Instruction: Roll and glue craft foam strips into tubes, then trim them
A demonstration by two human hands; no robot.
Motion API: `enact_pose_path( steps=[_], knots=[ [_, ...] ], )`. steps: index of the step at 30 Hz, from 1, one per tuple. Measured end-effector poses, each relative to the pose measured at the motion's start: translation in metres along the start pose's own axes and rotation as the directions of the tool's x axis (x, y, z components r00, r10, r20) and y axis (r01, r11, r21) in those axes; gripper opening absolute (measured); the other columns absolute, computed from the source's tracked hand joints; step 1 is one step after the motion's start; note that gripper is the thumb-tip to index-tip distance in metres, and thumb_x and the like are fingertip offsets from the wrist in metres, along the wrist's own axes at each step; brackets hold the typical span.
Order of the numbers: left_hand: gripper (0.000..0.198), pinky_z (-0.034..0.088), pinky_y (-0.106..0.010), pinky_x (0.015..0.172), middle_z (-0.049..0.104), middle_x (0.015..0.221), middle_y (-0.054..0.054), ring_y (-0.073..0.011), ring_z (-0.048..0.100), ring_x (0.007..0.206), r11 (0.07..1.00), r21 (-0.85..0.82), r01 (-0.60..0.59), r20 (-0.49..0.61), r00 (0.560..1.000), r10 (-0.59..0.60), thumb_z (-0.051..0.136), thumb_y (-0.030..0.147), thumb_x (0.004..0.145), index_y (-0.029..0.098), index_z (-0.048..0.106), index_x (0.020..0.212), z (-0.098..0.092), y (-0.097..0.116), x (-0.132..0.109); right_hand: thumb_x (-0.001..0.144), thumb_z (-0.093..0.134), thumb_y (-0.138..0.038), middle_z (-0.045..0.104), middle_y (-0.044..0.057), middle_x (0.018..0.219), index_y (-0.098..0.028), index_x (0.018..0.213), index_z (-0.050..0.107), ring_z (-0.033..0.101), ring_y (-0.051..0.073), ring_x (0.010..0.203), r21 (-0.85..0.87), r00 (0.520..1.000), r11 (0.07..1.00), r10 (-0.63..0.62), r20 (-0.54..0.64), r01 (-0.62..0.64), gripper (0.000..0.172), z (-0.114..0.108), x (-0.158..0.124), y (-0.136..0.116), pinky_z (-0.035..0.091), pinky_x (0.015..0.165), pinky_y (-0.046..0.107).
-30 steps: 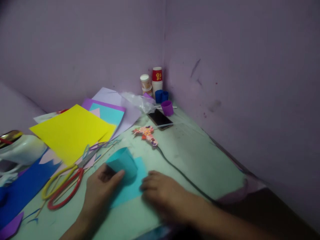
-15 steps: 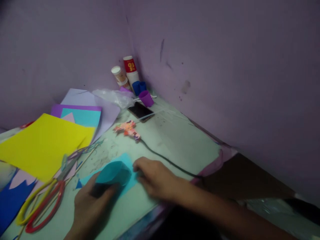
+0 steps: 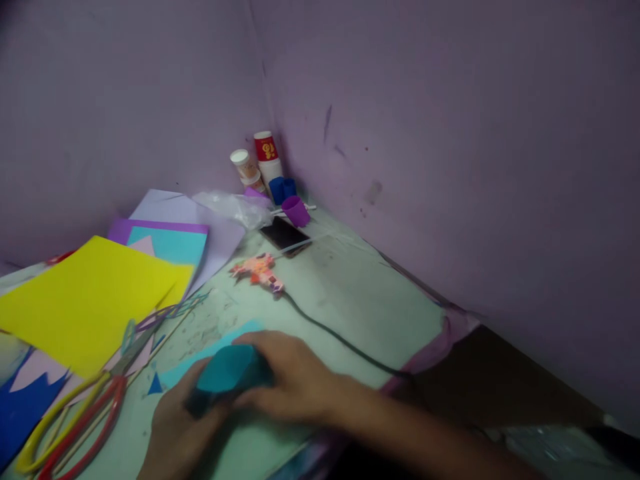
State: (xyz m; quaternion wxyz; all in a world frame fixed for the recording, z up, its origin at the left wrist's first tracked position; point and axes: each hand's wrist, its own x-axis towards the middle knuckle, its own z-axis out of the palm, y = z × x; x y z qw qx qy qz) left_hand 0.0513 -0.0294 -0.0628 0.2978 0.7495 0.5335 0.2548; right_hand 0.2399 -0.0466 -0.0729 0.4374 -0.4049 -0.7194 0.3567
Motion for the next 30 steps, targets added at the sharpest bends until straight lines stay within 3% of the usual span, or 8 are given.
enact_pose_path(
  steps=[3,11,16,19,24,27,30],
  knots=[
    [0.028,0.048,-0.025,0.051,0.069,0.072,-0.001,-0.0179,0.06,0.058,1.0,0.003,-0.005,0.032,0.999,0.005,0.06,0.042,0.072,0.02,0.066,0.088,-0.002,0.0,0.002,0.074,0.07,-0.022,0.066,0.01,0.109,-0.015,0.114,0.056,0.061,0.02,0.1,0.007,0.998,0.998,-0.055,-0.004,0.055,0.044,0.004,0.0,0.003,0.046,0.089,0.032],
    [0.026,0.051,-0.03,0.067,0.07,0.088,-0.004,-0.023,0.064,0.081,0.994,-0.087,-0.059,0.151,0.986,0.072,0.057,0.033,0.075,0.02,0.067,0.096,-0.006,0.003,0.004,0.073,0.071,-0.022,0.066,0.008,0.11,-0.017,0.113,0.057,0.06,0.02,0.1,0.024,0.999,0.999,-0.034,0.001,0.034,0.042,0.004,0.001,0.004,0.045,0.09,0.034],
    [0.019,0.05,-0.03,0.067,0.071,0.08,-0.004,-0.0221,0.063,0.075,0.976,-0.212,0.048,0.096,0.995,-0.028,0.065,0.034,0.071,0.019,0.068,0.083,-0.006,0.008,0.004,0.07,0.075,-0.029,0.059,0.013,0.123,-0.016,0.125,0.049,0.055,0.024,0.113,0.086,1.0,0.996,0.005,-0.003,-0.005,0.063,0.002,-0.004,0.001,0.042,0.097,0.04],
    [0.027,0.05,-0.031,0.066,0.071,0.076,-0.005,-0.0218,0.063,0.071,0.871,-0.45,0.194,0.072,0.981,-0.181,0.072,0.036,0.064,0.016,0.068,0.082,-0.01,0.006,0.005,0.068,0.075,-0.027,0.059,0.014,0.123,-0.018,0.127,0.046,0.056,0.026,0.113,0.141,0.992,0.984,0.118,-0.043,-0.11,0.066,-0.008,0.001,-0.003,0.042,0.098,0.045],
    [0.034,0.04,-0.021,0.045,0.057,0.056,0.001,-0.0109,0.05,0.049,0.522,-0.801,0.295,0.12,0.932,-0.343,0.077,0.037,0.059,0.014,0.062,0.079,-0.018,-0.002,0.008,0.076,0.066,-0.028,0.066,0.011,0.107,-0.017,0.108,0.057,0.063,0.021,0.1,0.396,0.971,0.896,0.236,-0.041,-0.201,0.035,-0.027,0.045,-0.012,0.048,0.09,0.042],
    [0.034,0.034,-0.019,0.042,0.055,0.055,0.001,-0.0101,0.048,0.048,0.448,-0.855,0.262,0.089,0.924,-0.371,0.078,0.036,0.058,0.014,0.061,0.076,-0.022,-0.003,0.008,0.073,0.068,-0.029,0.067,0.009,0.1,-0.017,0.101,0.057,0.064,0.02,0.096,0.505,0.972,0.84,0.233,-0.008,-0.197,0.033,-0.024,0.075,-0.017,0.05,0.086,0.039],
    [0.034,0.036,-0.022,0.045,0.055,0.055,0.001,-0.0112,0.049,0.049,0.451,-0.869,0.205,0.031,0.931,-0.364,0.077,0.037,0.058,0.014,0.061,0.076,-0.026,0.0,0.007,0.067,0.072,-0.028,0.065,0.011,0.105,-0.017,0.107,0.055,0.063,0.022,0.096,0.487,0.976,0.847,0.201,0.079,-0.214,0.044,-0.009,0.088,-0.024,0.051,0.081,0.04]
  ],
)
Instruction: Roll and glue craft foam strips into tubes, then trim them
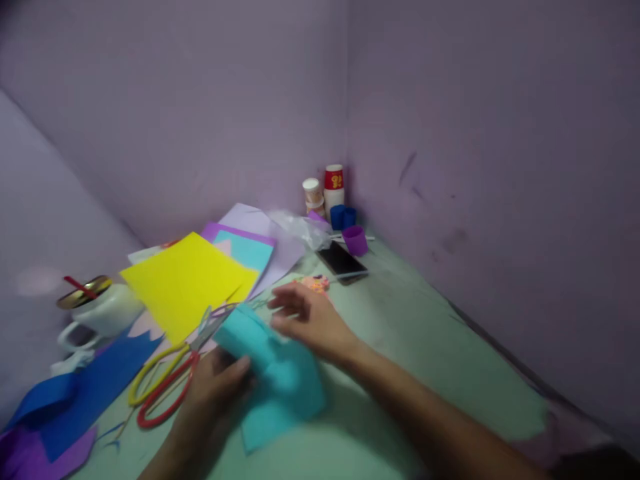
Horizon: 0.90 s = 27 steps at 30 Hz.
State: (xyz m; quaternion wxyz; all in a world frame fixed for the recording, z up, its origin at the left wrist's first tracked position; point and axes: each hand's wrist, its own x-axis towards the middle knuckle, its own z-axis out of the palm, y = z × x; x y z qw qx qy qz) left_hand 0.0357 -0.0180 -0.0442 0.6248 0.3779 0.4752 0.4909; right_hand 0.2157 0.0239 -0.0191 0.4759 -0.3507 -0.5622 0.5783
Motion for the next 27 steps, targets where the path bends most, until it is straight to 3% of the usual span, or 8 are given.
enact_pose_path(
  steps=[4,9,11,14,18,21,24,27],
  knots=[
    [0.034,0.034,-0.023,0.045,0.054,0.053,0.0,-0.0112,0.046,0.047,0.996,0.031,-0.085,0.013,0.996,0.084,0.077,0.04,0.058,0.014,0.062,0.073,0.003,0.003,-0.002,0.063,0.075,-0.023,0.064,0.012,0.108,-0.017,0.109,0.056,0.061,0.026,0.098,-0.155,0.997,0.988,-0.015,0.069,0.026,0.05,0.022,-0.008,0.008,0.048,0.087,0.044],
    [0.048,0.045,-0.028,0.055,0.062,0.066,-0.003,-0.014,0.052,0.052,0.99,0.057,-0.13,-0.118,0.984,0.136,0.077,0.043,0.057,0.015,0.061,0.092,0.006,-0.001,0.001,0.069,0.072,-0.032,0.063,0.013,0.116,-0.017,0.113,0.055,0.058,0.028,0.11,0.023,0.999,1.0,-0.016,0.039,0.015,0.05,0.025,-0.013,0.028,0.045,0.093,0.043],
    [0.058,0.047,-0.027,0.06,0.066,0.085,-0.007,-0.0174,0.059,0.066,0.972,0.074,-0.223,-0.265,0.935,0.235,0.077,0.043,0.056,0.017,0.057,0.103,0.004,0.002,0.003,0.07,0.071,-0.033,0.062,0.014,0.118,-0.017,0.114,0.055,0.058,0.029,0.11,-0.017,1.0,1.0,-0.022,0.0,0.022,0.05,0.021,-0.012,0.034,0.045,0.094,0.044],
    [0.052,0.047,-0.023,0.06,0.065,0.09,-0.007,-0.0173,0.06,0.075,0.952,0.13,-0.278,-0.405,0.861,0.307,0.078,0.042,0.056,0.017,0.06,0.097,0.0,0.011,0.002,0.072,0.069,-0.027,0.062,0.012,0.117,-0.02,0.114,0.057,0.057,0.029,0.109,-0.297,0.988,0.949,-0.139,-0.075,0.111,0.045,0.016,-0.011,0.041,0.044,0.095,0.047],
    [0.037,0.042,-0.02,0.05,0.06,0.061,0.001,-0.0098,0.05,0.051,0.987,0.044,-0.154,-0.284,0.945,0.16,0.077,0.042,0.058,0.015,0.065,0.08,0.001,0.02,-0.001,0.076,0.06,-0.012,0.063,0.008,0.114,-0.025,0.12,0.055,0.057,0.023,0.107,-0.518,0.884,0.734,-0.457,0.101,0.439,0.047,0.015,-0.013,0.046,0.045,0.093,0.04],
    [0.033,0.039,-0.019,0.047,0.053,0.049,0.003,-0.0072,0.043,0.044,0.995,0.045,-0.084,-0.185,0.979,0.091,0.078,0.041,0.056,0.013,0.065,0.063,0.001,0.018,-0.001,0.075,0.056,-0.006,0.062,0.008,0.115,-0.026,0.126,0.05,0.056,0.022,0.105,-0.539,0.812,0.63,-0.548,0.201,0.559,0.055,0.017,-0.014,0.045,0.046,0.091,0.038],
    [0.034,0.035,-0.017,0.043,0.052,0.048,0.003,-0.0066,0.044,0.044,1.0,-0.007,-0.022,-0.209,0.978,0.02,0.081,0.039,0.051,0.013,0.059,0.054,-0.005,0.013,0.004,0.07,0.067,-0.018,0.057,0.012,0.123,-0.021,0.123,0.054,0.053,0.027,0.108,-0.578,0.862,0.683,-0.501,0.075,0.447,0.055,0.017,-0.014,0.037,0.045,0.09,0.042],
    [0.033,0.028,-0.016,0.037,0.045,0.045,0.006,-0.0039,0.036,0.037,0.996,-0.092,0.019,-0.245,0.969,-0.041,0.081,0.039,0.053,0.015,0.059,0.056,-0.012,0.012,0.007,0.068,0.07,-0.034,0.066,0.014,0.103,-0.015,0.107,0.063,0.061,0.02,0.074,-0.378,0.961,0.924,-0.159,-0.225,0.064,0.044,0.015,-0.012,0.028,0.05,0.063,0.033]
  ],
)
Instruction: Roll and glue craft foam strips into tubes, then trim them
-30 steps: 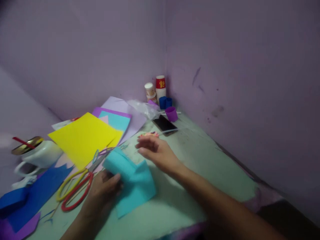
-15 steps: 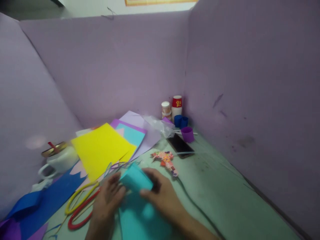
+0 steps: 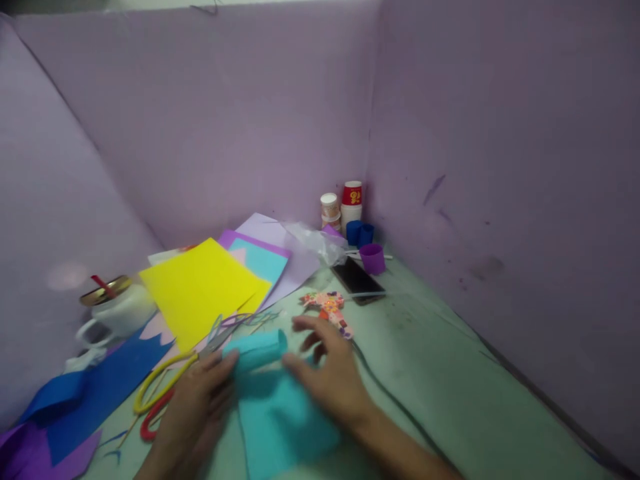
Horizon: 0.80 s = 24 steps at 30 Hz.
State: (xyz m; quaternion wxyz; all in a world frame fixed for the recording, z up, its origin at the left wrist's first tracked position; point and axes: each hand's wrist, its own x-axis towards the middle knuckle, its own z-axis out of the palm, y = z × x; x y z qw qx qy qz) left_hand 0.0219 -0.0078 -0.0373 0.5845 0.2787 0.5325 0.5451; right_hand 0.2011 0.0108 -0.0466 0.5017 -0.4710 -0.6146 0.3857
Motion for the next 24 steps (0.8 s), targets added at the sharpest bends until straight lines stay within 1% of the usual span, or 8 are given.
enact_pose_path(
  steps=[2,3,7,10,13,18,21,24],
  knots=[
    [0.032,0.027,-0.016,0.036,0.041,0.044,0.007,-0.0038,0.034,0.036,1.0,0.019,-0.005,-0.003,1.0,0.005,0.08,0.039,0.053,0.015,0.06,0.058,0.001,0.002,-0.001,0.068,0.067,-0.042,0.067,0.007,0.076,-0.013,0.093,0.066,0.05,0.01,0.047,0.197,0.954,0.934,0.286,0.085,-0.297,0.038,-0.003,0.003,-0.003,0.041,0.043,0.024],
    [0.033,0.028,-0.017,0.036,0.041,0.043,0.007,-0.0042,0.034,0.037,0.999,0.041,-0.014,-0.006,1.0,0.014,0.081,0.04,0.052,0.014,0.06,0.056,0.003,0.003,-0.002,0.067,0.068,-0.045,0.063,0.002,0.062,-0.013,0.086,0.066,0.044,0.007,0.039,0.262,0.919,0.882,0.36,0.162,-0.392,0.037,-0.003,0.004,-0.004,0.035,0.038,0.021],
    [0.039,0.035,-0.02,0.04,0.043,0.041,0.005,-0.0063,0.036,0.041,0.991,0.129,-0.04,0.018,0.999,0.038,0.082,0.041,0.042,0.014,0.054,0.04,0.017,0.009,-0.014,0.06,0.074,-0.046,0.043,-0.008,0.037,-0.014,0.067,0.062,0.038,0.005,0.03,0.281,0.823,0.795,0.42,0.383,-0.537,0.035,-0.002,0.003,-0.006,0.023,0.03,0.016],
    [0.035,0.037,-0.022,0.042,0.045,0.04,0.003,-0.0078,0.036,0.042,0.962,0.26,-0.08,0.107,0.993,0.053,0.079,0.041,0.047,0.014,0.057,0.038,0.022,0.008,-0.018,0.06,0.073,-0.042,0.043,-0.008,0.035,-0.014,0.062,0.06,0.035,0.005,0.029,0.248,0.797,0.788,0.439,0.415,-0.564,0.03,0.001,0.001,-0.006,0.02,0.029,0.016],
    [0.026,0.04,-0.024,0.048,0.057,0.048,0.0,-0.0126,0.046,0.049,0.904,0.382,-0.191,0.151,0.978,0.143,0.073,0.039,0.058,0.015,0.068,0.049,0.019,0.0,-0.019,0.062,0.072,-0.035,0.042,-0.008,0.039,-0.015,0.06,0.062,0.032,0.004,0.032,0.262,0.846,0.832,0.378,0.376,-0.488,0.023,0.005,-0.002,-0.004,0.024,0.032,0.016],
    [0.015,0.043,-0.025,0.055,0.062,0.055,0.0,-0.0165,0.052,0.057,0.816,0.463,-0.347,0.118,0.936,0.331,0.069,0.032,0.064,0.018,0.072,0.058,0.014,-0.01,-0.025,0.068,0.066,-0.026,0.056,-0.002,0.056,-0.015,0.064,0.067,0.048,0.011,0.054,0.297,0.965,0.935,0.129,0.226,-0.194,0.012,0.012,-0.014,-0.009,0.041,0.052,0.022],
    [0.015,0.043,-0.025,0.057,0.063,0.056,0.0,-0.0171,0.053,0.058,0.791,0.46,-0.404,0.141,0.913,0.384,0.068,0.031,0.065,0.019,0.07,0.056,0.013,-0.012,-0.027,0.068,0.066,-0.026,0.055,-0.002,0.054,-0.015,0.059,0.067,0.047,0.012,0.053,0.289,0.979,0.948,0.079,0.187,-0.132,0.014,0.013,-0.018,-0.011,0.041,0.053,0.023],
    [0.019,0.042,-0.025,0.053,0.063,0.057,0.0,-0.0163,0.052,0.056,0.819,0.436,-0.375,0.145,0.927,0.347,0.069,0.033,0.065,0.017,0.068,0.055,0.01,-0.01,-0.023,0.067,0.067,-0.03,0.055,0.0,0.054,-0.013,0.06,0.067,0.047,0.013,0.053,0.24,0.971,0.951,0.152,0.187,-0.195,0.018,0.011,-0.015,-0.01,0.04,0.052,0.024]
  ],
)
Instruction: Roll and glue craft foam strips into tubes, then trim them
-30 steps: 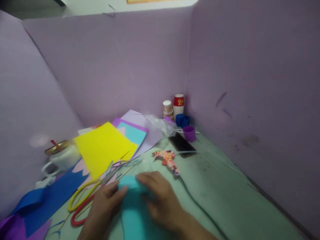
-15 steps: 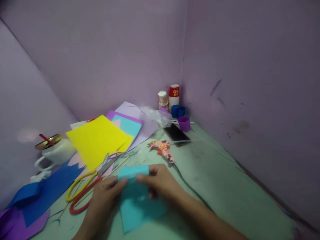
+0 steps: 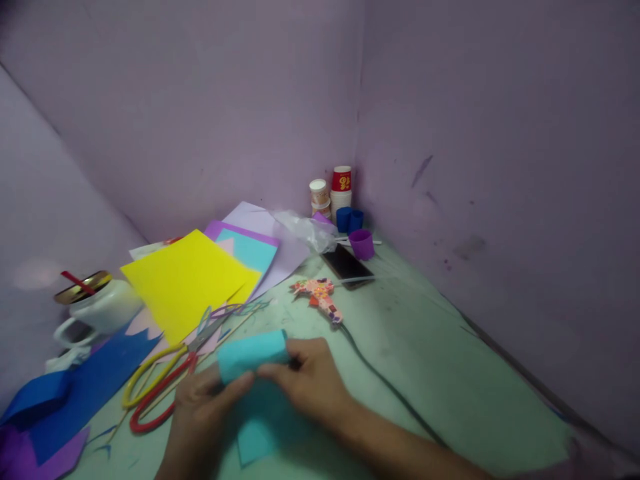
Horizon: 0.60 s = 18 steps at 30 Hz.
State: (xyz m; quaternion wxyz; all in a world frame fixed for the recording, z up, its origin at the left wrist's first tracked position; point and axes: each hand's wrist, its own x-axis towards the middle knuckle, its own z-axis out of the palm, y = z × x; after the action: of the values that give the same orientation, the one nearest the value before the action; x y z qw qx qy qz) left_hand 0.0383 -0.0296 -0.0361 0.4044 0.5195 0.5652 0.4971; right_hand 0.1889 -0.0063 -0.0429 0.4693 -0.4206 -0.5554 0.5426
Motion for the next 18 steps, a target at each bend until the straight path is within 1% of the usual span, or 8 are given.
enact_pose_path(
  steps=[2,4,8,11,13,15,16,18],
  knots=[
    [0.021,0.041,-0.024,0.05,0.061,0.055,0.0,-0.0152,0.05,0.053,0.999,-0.006,0.031,0.009,0.999,-0.031,0.07,0.036,0.064,0.016,0.068,0.055,-0.002,0.0,0.004,0.067,0.066,-0.033,0.054,0.001,0.053,-0.013,0.059,0.066,0.045,0.012,0.052,-0.043,0.999,0.999,0.029,-0.039,-0.031,0.021,-0.003,0.003,0.0,0.038,0.049,0.024],
    [0.024,0.041,-0.024,0.049,0.059,0.052,0.0,-0.0146,0.048,0.052,0.999,0.001,0.036,0.028,0.999,-0.036,0.071,0.037,0.062,0.015,0.068,0.054,-0.004,0.001,0.007,0.068,0.065,-0.032,0.05,-0.001,0.05,-0.013,0.056,0.063,0.041,0.01,0.048,-0.087,0.995,0.996,-0.021,-0.094,0.012,0.023,-0.005,0.005,-0.001,0.034,0.045,0.022],
    [0.024,0.043,-0.024,0.048,0.06,0.051,-0.001,-0.0135,0.049,0.049,0.988,-0.131,0.083,0.11,0.992,-0.069,0.074,0.038,0.06,0.015,0.07,0.056,-0.005,0.001,0.009,0.07,0.063,-0.026,0.044,-0.003,0.044,-0.014,0.051,0.059,0.036,0.008,0.042,-0.181,0.952,0.954,-0.268,-0.15,0.241,0.023,-0.007,0.001,-0.003,0.029,0.041,0.02],
    [0.022,0.047,-0.025,0.051,0.066,0.058,-0.002,-0.0153,0.056,0.053,0.896,-0.374,0.239,0.193,0.965,-0.176,0.077,0.034,0.061,0.015,0.075,0.073,-0.007,-0.003,0.014,0.072,0.065,-0.028,0.058,0.001,0.052,-0.013,0.059,0.066,0.044,0.009,0.043,-0.178,0.894,0.903,-0.419,-0.16,0.391,0.019,-0.011,-0.002,-0.007,0.035,0.043,0.021],
    [0.026,0.05,-0.026,0.055,0.07,0.065,-0.005,-0.0176,0.062,0.059,0.791,-0.518,0.326,0.22,0.944,-0.244,0.079,0.03,0.058,0.016,0.075,0.08,-0.008,-0.004,0.019,0.078,0.06,-0.033,0.066,0.005,0.063,-0.014,0.07,0.069,0.05,0.011,0.047,-0.124,0.868,0.897,-0.442,-0.225,0.425,0.022,-0.017,-0.001,-0.01,0.041,0.048,0.023],
    [0.029,0.052,-0.025,0.056,0.072,0.072,-0.005,-0.0187,0.065,0.064,0.704,-0.609,0.366,0.213,0.93,-0.299,0.083,0.025,0.052,0.018,0.075,0.079,-0.01,-0.004,0.023,0.081,0.057,-0.039,0.07,0.008,0.08,-0.015,0.086,0.07,0.058,0.014,0.06,-0.051,0.868,0.903,-0.424,-0.257,0.426,0.027,-0.022,0.002,-0.011,0.048,0.058,0.027],
    [0.03,0.052,-0.025,0.057,0.073,0.075,-0.006,-0.0188,0.065,0.066,0.681,-0.628,0.376,0.209,0.925,-0.319,0.084,0.024,0.049,0.018,0.075,0.077,-0.01,-0.004,0.023,0.079,0.059,-0.042,0.07,0.01,0.091,-0.016,0.095,0.068,0.062,0.017,0.071,-0.008,0.884,0.91,-0.406,-0.234,0.415,0.032,-0.023,0.003,-0.01,0.05,0.067,0.03],
    [0.028,0.053,-0.026,0.057,0.073,0.075,-0.007,-0.0196,0.066,0.065,0.674,-0.596,0.437,0.252,0.898,-0.36,0.084,0.024,0.05,0.017,0.075,0.076,-0.009,-0.003,0.022,0.068,0.071,-0.044,0.065,0.012,0.111,-0.017,0.114,0.06,0.062,0.024,0.096,0.082,0.928,0.926,-0.359,-0.101,0.368,0.055,-0.022,0.006,-0.007,0.048,0.085,0.037]
  ],
)
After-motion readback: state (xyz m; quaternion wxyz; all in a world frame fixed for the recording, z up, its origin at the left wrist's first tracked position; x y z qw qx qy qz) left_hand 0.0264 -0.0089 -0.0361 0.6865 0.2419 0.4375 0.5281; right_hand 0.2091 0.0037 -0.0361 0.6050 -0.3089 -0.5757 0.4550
